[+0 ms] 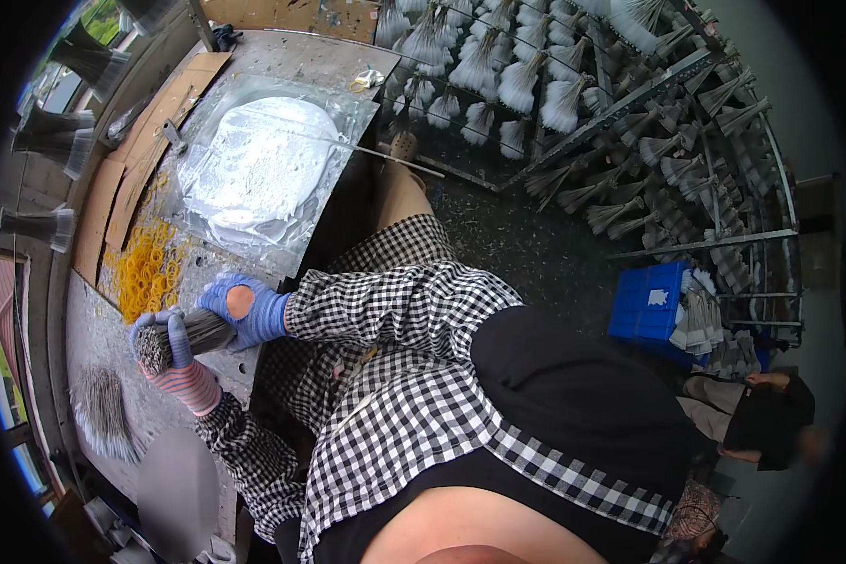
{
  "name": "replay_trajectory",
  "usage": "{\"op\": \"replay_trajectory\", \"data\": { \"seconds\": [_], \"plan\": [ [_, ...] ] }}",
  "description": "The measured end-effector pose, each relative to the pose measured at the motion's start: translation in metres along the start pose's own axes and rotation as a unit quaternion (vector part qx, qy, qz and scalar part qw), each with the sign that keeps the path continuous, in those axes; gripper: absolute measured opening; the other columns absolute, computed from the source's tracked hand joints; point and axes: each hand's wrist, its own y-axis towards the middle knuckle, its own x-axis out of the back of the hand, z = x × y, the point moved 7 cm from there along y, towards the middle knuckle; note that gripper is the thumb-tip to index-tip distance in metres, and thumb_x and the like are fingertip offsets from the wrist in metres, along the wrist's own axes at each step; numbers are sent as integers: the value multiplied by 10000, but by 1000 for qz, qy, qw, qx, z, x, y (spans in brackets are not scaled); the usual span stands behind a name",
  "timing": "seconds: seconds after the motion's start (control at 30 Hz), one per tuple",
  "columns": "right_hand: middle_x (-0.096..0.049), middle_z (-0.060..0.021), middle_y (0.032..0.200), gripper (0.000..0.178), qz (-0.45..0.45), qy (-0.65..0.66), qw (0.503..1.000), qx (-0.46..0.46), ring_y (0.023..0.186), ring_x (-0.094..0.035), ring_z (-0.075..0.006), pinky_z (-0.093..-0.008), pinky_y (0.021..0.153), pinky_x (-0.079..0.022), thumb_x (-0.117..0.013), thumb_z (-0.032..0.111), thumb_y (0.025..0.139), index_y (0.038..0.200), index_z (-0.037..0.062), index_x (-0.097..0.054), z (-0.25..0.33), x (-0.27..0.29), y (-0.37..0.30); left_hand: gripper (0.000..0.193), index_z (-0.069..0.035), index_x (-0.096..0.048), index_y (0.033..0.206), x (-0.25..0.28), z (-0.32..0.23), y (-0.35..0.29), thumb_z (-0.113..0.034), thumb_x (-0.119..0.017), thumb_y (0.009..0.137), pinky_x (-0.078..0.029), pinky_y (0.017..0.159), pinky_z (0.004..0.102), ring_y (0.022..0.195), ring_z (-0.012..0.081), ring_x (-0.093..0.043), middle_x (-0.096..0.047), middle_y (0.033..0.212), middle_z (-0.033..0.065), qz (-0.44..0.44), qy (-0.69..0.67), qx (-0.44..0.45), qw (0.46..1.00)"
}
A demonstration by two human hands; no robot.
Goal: Dipping bundles of fibers into white adhesive paste and securing them with rubber bands.
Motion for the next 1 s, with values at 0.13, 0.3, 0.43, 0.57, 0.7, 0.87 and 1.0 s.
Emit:
{"op": "replay_trajectory", "data": {
  "seconds": [0.13, 0.3, 0.43, 0.57, 0.7, 0.87, 1.0],
  "plan": [
    [-676, -150, 961, 530, 4, -16, 1000, 2, 945, -664, -376, -461, 869, -540, -854, 367, 601, 1015, 113, -642, -4, -1, 0, 250, 31, -622, 1186, -7, -8, -1, -40, -680, 953, -529, 941, 363, 967, 200, -657, -656, 1074, 94, -19, -109, 51, 993],
    [-683, -147, 962, 540, -15, -12, 1000, 9, 946, -673, -373, -462, 864, -544, -865, 375, 590, 1006, 112, -642, 7, 8, 12, 284, 27, -583, 1200, 4, -17, 13, -50, -680, 945, -535, 952, 408, 952, 225, -672, -664, 1042, 106, -33, -115, 81, 989],
    [-642, -153, 1022, 573, -7, -18, 999, 26, 1016, -625, -378, -491, 921, -502, -872, 356, 583, 1046, 112, -638, 20, 14, 21, 291, 15, -584, 1197, 9, -30, 10, -25, -690, 928, -542, 941, 399, 954, 227, -674, -671, 1044, 100, -28, -114, 9, 993],
    [-565, -220, 1181, 758, 51, -60, 995, 56, 1130, -543, -425, -510, 1022, -430, -884, 357, 620, 1244, 73, -560, 16, 9, 8, 240, -30, -643, 1106, 4, -6, -7, -14, -720, 879, -540, 864, 332, 933, 156, -660, -670, 1002, 63, -61, -112, 70, 989],
    [-539, -193, 1402, 974, 107, -141, 983, 54, 1390, -431, -441, -517, 1188, -327, -887, 459, 654, 1439, 60, -471, 10, 4, 5, 296, -45, -638, 1068, -5, -32, -5, -55, -797, 818, -535, 798, 282, 841, 124, -650, -687, 935, 38, -51, -101, 28, 993],
    [-525, -200, 1467, 929, 322, -249, 912, 56, 1437, -413, -397, -461, 1225, -298, -854, 395, 703, 1463, 29, -465, 39, 49, 35, 331, -49, -643, 1079, -6, -26, -11, -90, -822, 803, -557, 813, 282, 872, 117, -678, -720, 972, 48, -19, -112, 112, 987],
    [-684, -191, 1245, 408, 70, -215, 915, 333, 1208, -642, -321, -407, 1082, -478, -616, -16, 913, 1319, 22, -626, 167, 125, 136, 322, -50, -647, 1068, -9, -16, -12, -61, -826, 800, -550, 796, 270, 854, 82, -650, -708, 931, 18, -40, -165, 132, 977]
  ]
}}
